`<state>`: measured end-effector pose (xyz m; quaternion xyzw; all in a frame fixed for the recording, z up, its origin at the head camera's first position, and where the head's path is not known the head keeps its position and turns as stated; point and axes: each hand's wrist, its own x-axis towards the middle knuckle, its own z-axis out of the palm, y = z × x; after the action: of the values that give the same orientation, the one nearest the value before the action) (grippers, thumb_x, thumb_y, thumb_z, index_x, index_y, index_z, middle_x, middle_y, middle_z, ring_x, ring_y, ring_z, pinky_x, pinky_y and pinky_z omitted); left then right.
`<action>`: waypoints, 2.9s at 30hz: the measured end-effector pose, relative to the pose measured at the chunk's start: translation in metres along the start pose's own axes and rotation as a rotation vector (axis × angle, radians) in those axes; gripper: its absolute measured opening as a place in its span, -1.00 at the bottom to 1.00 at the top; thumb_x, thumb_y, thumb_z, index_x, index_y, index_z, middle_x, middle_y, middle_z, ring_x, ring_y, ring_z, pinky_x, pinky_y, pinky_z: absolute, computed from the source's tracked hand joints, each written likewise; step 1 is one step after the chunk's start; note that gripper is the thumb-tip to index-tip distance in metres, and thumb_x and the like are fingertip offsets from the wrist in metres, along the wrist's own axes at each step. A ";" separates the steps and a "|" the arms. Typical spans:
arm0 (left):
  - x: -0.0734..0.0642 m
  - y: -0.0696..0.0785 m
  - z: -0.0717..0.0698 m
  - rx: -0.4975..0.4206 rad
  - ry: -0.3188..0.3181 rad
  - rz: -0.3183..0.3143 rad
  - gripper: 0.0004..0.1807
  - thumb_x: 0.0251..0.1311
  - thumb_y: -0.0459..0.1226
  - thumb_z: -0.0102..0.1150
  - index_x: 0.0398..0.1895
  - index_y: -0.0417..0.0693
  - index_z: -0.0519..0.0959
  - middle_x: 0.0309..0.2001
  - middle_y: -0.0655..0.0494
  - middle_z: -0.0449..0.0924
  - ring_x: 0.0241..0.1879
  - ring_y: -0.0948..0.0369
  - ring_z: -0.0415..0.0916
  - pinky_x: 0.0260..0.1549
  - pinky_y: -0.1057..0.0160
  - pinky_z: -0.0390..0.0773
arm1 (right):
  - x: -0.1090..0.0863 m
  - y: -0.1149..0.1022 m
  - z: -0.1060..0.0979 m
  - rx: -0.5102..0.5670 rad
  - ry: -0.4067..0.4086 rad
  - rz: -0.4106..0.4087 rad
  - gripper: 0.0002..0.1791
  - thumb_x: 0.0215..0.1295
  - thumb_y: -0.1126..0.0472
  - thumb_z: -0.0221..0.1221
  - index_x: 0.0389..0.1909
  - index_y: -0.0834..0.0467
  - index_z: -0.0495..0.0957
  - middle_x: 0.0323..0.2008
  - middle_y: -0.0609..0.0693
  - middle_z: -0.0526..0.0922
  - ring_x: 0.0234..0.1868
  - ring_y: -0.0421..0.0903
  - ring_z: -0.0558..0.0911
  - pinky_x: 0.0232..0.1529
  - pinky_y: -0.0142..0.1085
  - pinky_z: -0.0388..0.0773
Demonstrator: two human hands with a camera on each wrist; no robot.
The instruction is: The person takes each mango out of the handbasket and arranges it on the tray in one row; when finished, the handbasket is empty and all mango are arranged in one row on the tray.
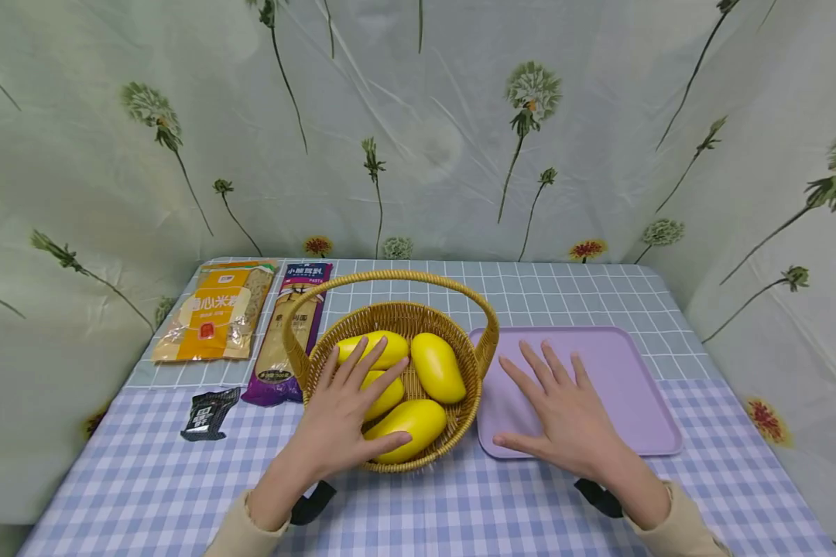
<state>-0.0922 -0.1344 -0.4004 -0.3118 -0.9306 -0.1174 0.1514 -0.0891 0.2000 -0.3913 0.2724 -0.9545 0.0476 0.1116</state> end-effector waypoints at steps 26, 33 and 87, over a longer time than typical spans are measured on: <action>-0.063 -0.035 0.027 -0.363 0.693 -0.093 -0.60 0.19 -0.02 0.17 -0.32 -0.24 0.65 -0.20 -0.09 0.61 -0.14 -0.07 0.49 0.09 0.33 0.35 | 0.034 -0.038 0.012 0.494 0.581 -0.357 -0.70 0.34 0.01 0.11 -0.17 0.15 0.64 -0.23 -0.04 0.67 -0.24 -0.12 0.65 -0.26 -0.25 0.64; -0.063 -0.038 0.029 -0.401 0.707 -0.046 -0.60 0.19 -0.03 0.20 -0.41 -0.24 0.63 -0.29 -0.13 0.60 -0.14 -0.14 0.47 0.13 0.27 0.35 | 0.051 -0.052 0.018 0.604 0.444 -0.406 -0.78 0.31 0.09 0.16 -0.14 0.12 0.62 -0.21 -0.07 0.64 -0.20 -0.18 0.62 -0.19 -0.38 0.59; -0.057 -0.023 0.014 -0.562 0.735 -0.078 -0.83 0.01 -0.32 0.34 -0.54 -0.24 0.57 -0.37 -0.19 0.56 -0.11 -0.11 0.44 0.10 0.23 0.36 | 0.110 -0.071 0.036 0.635 -0.661 -0.296 -0.42 0.24 -0.18 0.15 0.17 0.08 0.47 0.06 -0.15 0.53 0.03 -0.30 0.46 0.12 -0.36 0.38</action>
<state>-0.0664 -0.1790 -0.4363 -0.2430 -0.7585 -0.4733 0.3764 -0.1496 0.0781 -0.3979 0.4267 -0.8279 0.2313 -0.2810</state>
